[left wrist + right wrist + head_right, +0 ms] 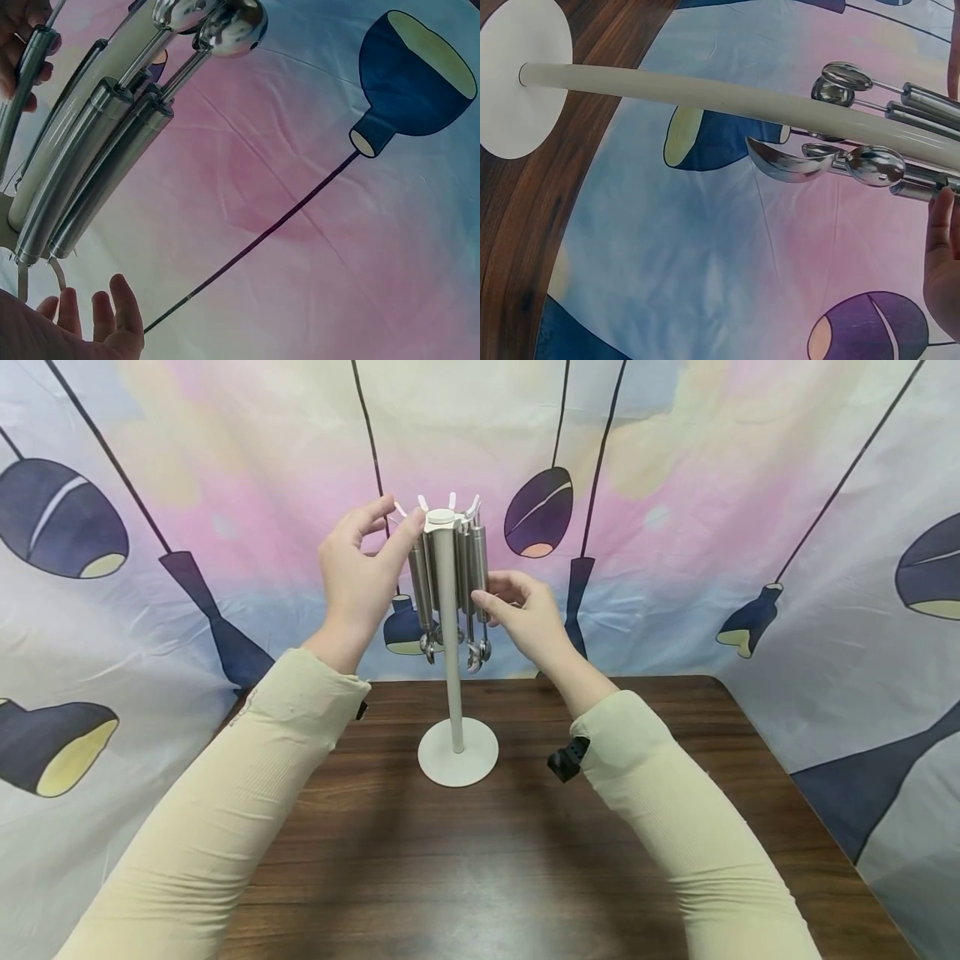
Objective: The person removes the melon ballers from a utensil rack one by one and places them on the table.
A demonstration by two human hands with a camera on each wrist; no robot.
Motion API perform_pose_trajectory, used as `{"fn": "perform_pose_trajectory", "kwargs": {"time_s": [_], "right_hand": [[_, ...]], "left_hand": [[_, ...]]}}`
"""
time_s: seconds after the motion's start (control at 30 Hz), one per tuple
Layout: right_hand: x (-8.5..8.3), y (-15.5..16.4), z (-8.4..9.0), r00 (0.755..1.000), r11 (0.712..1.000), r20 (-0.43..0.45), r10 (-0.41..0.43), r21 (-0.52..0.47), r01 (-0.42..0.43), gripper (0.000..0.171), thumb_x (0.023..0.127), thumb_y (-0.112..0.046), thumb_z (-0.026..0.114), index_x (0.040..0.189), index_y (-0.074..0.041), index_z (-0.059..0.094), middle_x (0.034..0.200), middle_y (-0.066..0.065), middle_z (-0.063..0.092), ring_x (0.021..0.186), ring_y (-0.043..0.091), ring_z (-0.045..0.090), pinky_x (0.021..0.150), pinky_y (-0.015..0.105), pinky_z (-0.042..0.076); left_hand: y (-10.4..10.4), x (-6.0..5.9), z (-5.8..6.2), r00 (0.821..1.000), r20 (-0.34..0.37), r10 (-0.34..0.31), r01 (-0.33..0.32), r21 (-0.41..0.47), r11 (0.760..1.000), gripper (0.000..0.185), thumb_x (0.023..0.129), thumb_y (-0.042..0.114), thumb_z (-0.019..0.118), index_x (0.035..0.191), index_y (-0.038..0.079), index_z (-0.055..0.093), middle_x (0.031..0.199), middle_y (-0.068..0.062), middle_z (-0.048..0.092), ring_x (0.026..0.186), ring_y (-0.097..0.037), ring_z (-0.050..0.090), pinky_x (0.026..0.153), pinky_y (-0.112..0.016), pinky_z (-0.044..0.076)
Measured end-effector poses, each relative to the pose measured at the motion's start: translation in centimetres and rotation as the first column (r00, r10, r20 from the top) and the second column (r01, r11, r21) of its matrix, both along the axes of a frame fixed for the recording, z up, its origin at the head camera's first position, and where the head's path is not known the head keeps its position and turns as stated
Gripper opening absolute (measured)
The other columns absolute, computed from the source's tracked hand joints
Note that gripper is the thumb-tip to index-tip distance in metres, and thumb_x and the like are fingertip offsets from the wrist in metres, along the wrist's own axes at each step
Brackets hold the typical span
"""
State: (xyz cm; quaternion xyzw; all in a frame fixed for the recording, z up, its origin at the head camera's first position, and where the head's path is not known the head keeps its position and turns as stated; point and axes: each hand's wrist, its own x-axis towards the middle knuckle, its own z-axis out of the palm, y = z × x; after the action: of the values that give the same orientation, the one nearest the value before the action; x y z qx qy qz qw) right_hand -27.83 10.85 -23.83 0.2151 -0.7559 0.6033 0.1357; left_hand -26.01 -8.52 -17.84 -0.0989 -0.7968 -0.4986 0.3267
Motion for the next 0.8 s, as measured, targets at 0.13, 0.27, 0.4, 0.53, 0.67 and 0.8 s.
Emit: {"fn": "perform_pose_trajectory", "kwargs": {"time_s": [0.13,0.27,0.4,0.53,0.67,0.8], "right_hand": [[0.2,0.1,0.2,1.0,1.0,-0.01,0.009,-0.022,-0.01,0.031,0.093,-0.012,0.068,0.12,0.005,0.065,0.092,-0.007,0.069,0.073,0.006,0.061,0.07,0.025,0.055],[0.4,0.3,0.4,1.0,0.999,-0.019,0.021,-0.035,-0.022,0.031,0.093,-0.013,0.069,0.118,0.005,0.065,0.094,-0.003,0.071,0.074,0.006,0.061,0.069,0.023,0.054],[0.5,0.4,0.6,0.999,0.999,-0.033,0.028,-0.039,-0.029,0.034,0.093,-0.013,0.069,0.119,0.007,0.064,0.093,-0.006,0.071,0.074,0.006,0.06,0.068,0.022,0.053],[0.7,0.6,0.7,0.999,0.996,-0.026,0.038,-0.076,-0.04,0.029,0.092,-0.011,0.07,0.116,0.005,0.065,0.089,-0.01,0.07,0.074,0.006,0.061,0.068,0.023,0.053],[0.9,0.8,0.8,0.999,0.992,-0.011,0.049,-0.112,-0.05,0.019,0.091,-0.006,0.069,0.11,-0.005,0.067,0.087,-0.012,0.069,0.075,0.006,0.063,0.069,0.024,0.055],[1.2,1.2,0.6,0.999,0.993,-0.001,0.048,-0.105,-0.048,0.016,0.091,-0.006,0.068,0.107,-0.006,0.066,0.085,-0.01,0.069,0.073,0.007,0.063,0.069,0.024,0.055]], "left_hand": [[-0.1,-0.1,-0.1,1.0,-0.018,-0.004,0.004,-0.002,1.0,0.059,0.088,0.049,0.068,0.135,0.014,0.063,0.137,-0.001,0.062,0.123,-0.015,0.056,0.099,-0.025,0.047],[-0.2,-0.1,-0.1,1.0,-0.024,-0.01,0.01,0.004,1.0,0.057,0.088,0.048,0.069,0.133,0.014,0.064,0.135,-0.002,0.064,0.122,-0.016,0.057,0.097,-0.026,0.048],[-0.3,-0.1,0.0,1.0,-0.025,-0.01,0.01,-0.005,1.0,0.054,0.089,0.047,0.068,0.132,0.015,0.065,0.135,-0.001,0.064,0.122,-0.013,0.057,0.095,-0.025,0.047],[-0.5,-0.2,0.1,0.999,-0.033,-0.015,0.014,-0.025,1.0,0.051,0.09,0.045,0.067,0.132,0.015,0.065,0.135,-0.001,0.064,0.123,-0.013,0.056,0.097,-0.027,0.048],[-0.7,-0.5,0.2,0.999,-0.029,-0.027,0.026,-0.043,0.999,0.048,0.092,0.043,0.064,0.131,0.016,0.066,0.135,0.0,0.064,0.124,-0.013,0.056,0.099,-0.03,0.048],[-0.9,-0.8,0.3,0.999,-0.025,-0.047,0.045,-0.057,0.997,0.044,0.094,0.04,0.06,0.131,0.016,0.066,0.135,0.001,0.065,0.123,-0.015,0.056,0.097,-0.029,0.047]]}}
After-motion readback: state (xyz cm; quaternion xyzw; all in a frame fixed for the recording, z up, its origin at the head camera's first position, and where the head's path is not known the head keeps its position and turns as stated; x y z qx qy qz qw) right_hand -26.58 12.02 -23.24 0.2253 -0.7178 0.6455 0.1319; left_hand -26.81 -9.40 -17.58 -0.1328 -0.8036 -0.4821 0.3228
